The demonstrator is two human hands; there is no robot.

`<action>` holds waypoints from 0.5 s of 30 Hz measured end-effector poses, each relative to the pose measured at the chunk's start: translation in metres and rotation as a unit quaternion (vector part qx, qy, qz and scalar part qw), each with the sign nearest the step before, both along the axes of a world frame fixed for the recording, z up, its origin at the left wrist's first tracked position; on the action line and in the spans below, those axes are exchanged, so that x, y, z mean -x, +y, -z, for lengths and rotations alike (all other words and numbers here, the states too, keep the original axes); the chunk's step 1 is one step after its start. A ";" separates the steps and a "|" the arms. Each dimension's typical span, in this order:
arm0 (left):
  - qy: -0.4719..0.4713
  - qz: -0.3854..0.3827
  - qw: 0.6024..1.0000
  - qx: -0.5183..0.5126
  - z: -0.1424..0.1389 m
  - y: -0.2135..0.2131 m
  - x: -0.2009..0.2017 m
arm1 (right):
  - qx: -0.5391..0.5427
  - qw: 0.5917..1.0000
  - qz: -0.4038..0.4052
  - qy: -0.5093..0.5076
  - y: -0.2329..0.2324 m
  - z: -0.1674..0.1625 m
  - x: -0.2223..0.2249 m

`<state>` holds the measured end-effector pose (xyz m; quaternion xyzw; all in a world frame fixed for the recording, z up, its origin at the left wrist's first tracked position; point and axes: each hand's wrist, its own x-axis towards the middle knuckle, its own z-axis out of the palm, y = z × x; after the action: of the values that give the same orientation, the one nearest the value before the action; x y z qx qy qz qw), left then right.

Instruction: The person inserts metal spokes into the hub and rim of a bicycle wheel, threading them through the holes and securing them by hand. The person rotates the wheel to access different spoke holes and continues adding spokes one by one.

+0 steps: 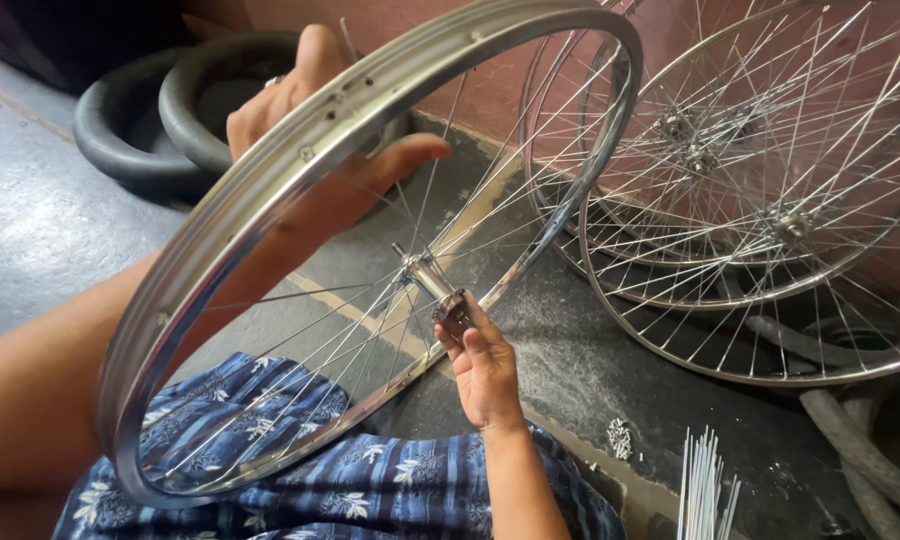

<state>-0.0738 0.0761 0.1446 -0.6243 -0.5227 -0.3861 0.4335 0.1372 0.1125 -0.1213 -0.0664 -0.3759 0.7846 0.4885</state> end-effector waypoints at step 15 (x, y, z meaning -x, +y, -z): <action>-0.341 0.467 0.778 0.247 0.020 0.041 0.001 | -0.002 1.000 0.009 0.009 -0.001 0.004 0.006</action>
<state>-0.0746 0.1175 0.1250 -0.7052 -0.3584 -0.5860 -0.1754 0.1315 0.1111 -0.1256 -0.0614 -0.3724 0.7798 0.4995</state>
